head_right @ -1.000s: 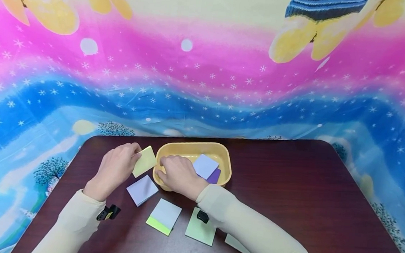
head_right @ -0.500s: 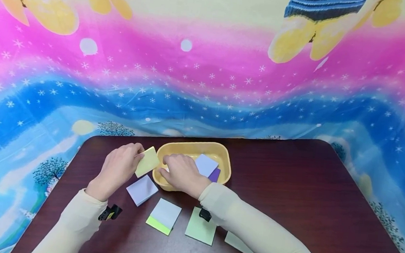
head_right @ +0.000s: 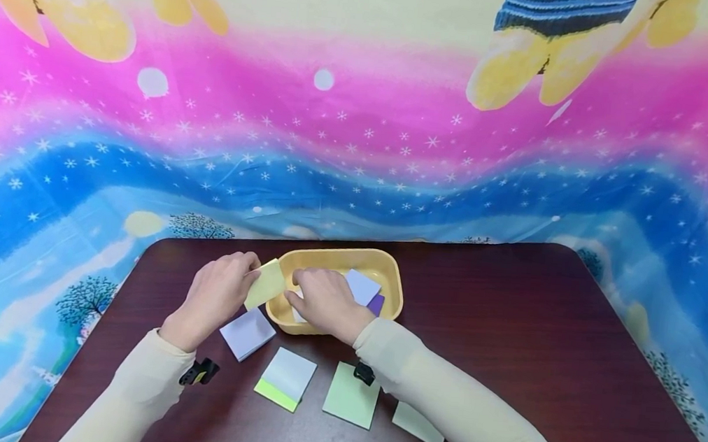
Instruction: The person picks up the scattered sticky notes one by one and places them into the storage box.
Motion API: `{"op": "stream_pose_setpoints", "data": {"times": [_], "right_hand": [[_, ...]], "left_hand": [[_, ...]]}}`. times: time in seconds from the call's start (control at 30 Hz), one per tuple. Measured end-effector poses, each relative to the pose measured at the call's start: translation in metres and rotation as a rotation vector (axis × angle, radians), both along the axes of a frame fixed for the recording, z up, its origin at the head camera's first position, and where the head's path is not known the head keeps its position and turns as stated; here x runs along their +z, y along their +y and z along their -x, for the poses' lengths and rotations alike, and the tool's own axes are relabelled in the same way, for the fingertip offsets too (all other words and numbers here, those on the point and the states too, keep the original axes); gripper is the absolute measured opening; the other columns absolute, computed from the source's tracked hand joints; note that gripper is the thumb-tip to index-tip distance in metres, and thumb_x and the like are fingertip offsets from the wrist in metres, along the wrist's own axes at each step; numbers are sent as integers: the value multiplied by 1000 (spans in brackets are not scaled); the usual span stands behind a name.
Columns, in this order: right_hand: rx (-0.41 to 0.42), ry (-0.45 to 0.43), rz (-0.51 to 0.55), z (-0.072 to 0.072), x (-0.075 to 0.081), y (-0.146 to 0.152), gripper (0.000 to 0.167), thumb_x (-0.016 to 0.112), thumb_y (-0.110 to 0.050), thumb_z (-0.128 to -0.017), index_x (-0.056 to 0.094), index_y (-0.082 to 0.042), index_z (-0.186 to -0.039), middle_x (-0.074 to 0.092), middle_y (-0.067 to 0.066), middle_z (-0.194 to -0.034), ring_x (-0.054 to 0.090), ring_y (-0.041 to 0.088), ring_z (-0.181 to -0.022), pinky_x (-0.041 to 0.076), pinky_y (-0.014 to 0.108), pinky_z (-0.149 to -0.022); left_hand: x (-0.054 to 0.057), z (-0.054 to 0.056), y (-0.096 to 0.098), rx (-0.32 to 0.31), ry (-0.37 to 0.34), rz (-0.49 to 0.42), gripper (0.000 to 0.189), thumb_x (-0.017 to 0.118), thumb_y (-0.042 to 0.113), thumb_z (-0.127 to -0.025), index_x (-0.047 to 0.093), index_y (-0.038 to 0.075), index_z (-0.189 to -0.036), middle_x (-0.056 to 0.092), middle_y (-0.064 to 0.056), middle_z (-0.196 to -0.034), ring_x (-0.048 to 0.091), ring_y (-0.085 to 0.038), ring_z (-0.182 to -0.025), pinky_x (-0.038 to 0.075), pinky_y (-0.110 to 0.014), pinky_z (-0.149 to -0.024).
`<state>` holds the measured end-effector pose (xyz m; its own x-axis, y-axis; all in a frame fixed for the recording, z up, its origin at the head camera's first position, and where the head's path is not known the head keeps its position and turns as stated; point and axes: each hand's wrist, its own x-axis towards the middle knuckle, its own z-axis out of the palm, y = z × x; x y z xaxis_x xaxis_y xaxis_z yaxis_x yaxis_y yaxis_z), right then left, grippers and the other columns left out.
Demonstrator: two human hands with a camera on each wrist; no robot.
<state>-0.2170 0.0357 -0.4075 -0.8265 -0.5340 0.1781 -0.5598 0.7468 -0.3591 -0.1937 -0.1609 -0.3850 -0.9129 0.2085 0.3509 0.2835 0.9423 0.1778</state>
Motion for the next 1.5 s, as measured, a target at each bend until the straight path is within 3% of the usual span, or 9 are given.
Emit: {"op": "stream_pose_setpoints", "data": {"times": [0.5, 1.5], "right_hand": [[-33, -28, 20, 4, -2, 12, 29, 67, -32, -97, 73, -7, -110, 76, 6, -100, 69, 20, -88, 56, 38, -81], [-87, -20, -5, 12, -6, 21, 25, 68, -31, -97, 73, -9, -107, 75, 3, -96, 68, 15, -80, 56, 36, -73]], "left_hand": [[1, 4, 13, -1, -8, 61, 8, 72, 14, -93, 70, 8, -98, 69, -8, -81, 65, -26, -75, 49, -40, -63], [-2, 19, 34, -25, -39, 93, 10, 68, 17, -97, 69, 8, -102, 69, -8, -83, 66, -25, -76, 49, -39, -64]]}}
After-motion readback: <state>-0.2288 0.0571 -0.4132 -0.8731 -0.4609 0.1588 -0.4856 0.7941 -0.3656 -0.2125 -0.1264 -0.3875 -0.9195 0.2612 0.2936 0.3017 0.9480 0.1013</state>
